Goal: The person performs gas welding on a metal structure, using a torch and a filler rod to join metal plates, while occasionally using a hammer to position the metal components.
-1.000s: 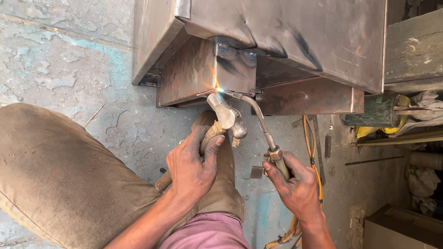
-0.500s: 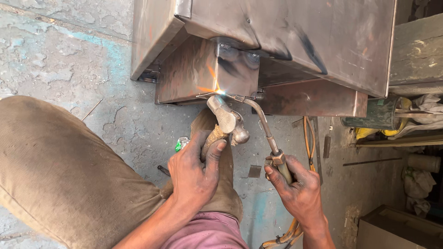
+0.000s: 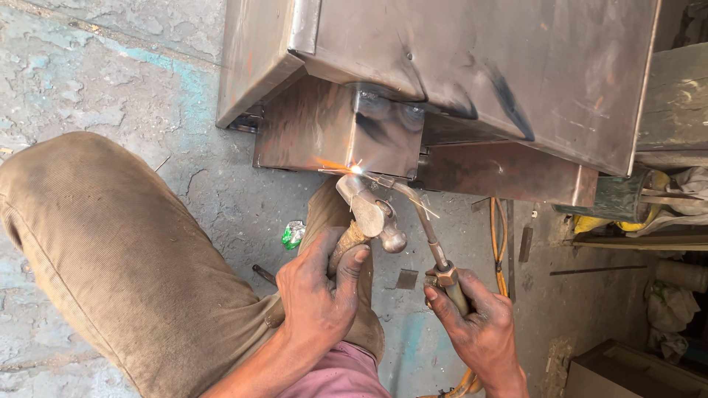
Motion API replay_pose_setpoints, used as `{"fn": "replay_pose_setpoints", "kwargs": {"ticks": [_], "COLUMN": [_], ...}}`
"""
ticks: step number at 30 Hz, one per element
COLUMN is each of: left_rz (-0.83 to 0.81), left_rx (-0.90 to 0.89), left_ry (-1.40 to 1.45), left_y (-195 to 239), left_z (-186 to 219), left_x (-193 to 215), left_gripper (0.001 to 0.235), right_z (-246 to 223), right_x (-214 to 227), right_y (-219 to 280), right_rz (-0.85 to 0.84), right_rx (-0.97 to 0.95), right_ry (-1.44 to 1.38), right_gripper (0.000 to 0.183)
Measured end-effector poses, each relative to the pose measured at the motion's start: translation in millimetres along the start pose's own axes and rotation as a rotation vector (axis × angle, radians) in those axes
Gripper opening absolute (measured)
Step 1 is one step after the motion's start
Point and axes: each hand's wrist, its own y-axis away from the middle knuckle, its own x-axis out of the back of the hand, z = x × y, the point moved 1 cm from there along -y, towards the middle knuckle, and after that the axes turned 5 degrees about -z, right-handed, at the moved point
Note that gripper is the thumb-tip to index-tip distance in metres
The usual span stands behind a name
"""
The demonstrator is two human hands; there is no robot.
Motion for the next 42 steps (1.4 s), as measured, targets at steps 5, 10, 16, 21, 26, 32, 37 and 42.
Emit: {"fn": "replay_pose_setpoints", "kwargs": {"ticks": [5, 10, 16, 21, 26, 32, 37, 42], "left_rz": [-0.030, -0.031, -0.034, -0.050, -0.039, -0.051, -0.070, -0.066], "left_rx": [0.034, 0.030, 0.044, 0.062, 0.030, 0.039, 0.076, 0.054], "left_ry": [0.025, 0.029, 0.042, 0.043, 0.040, 0.054, 0.039, 0.068], "left_y": [0.0, 0.2, 0.9, 0.1, -1.1, -0.2, -0.9, -1.1], "left_z": [0.4, 2.3, 2.1, 2.0, 2.6, 2.4, 2.7, 2.1], "left_x": [0.4, 1.1, 0.4, 1.4, 2.3, 2.6, 2.1, 3.1], "left_gripper": [0.034, 0.034, 0.032, 0.032, 0.032, 0.032, 0.034, 0.034], "right_z": [2.1, 6.4, 2.2, 1.6, 2.2, 0.0, -1.5, -2.9], "right_x": [1.0, 1.9, 1.9, 2.7, 3.0, 3.3, 3.1, 2.8], "right_y": [-1.2, -2.3, -5.5, -6.4, -5.1, -2.9, -4.2, -4.6], "right_rz": [-0.015, -0.018, -0.011, -0.014, -0.011, 0.003, -0.001, -0.002], "right_rx": [0.022, -0.044, 0.045, 0.027, -0.020, 0.040, -0.021, -0.019], "right_ry": [-0.030, -0.008, -0.013, 0.002, 0.006, 0.002, 0.006, 0.017], "right_gripper": [0.024, 0.024, 0.025, 0.025, 0.025, 0.023, 0.022, 0.023]}}
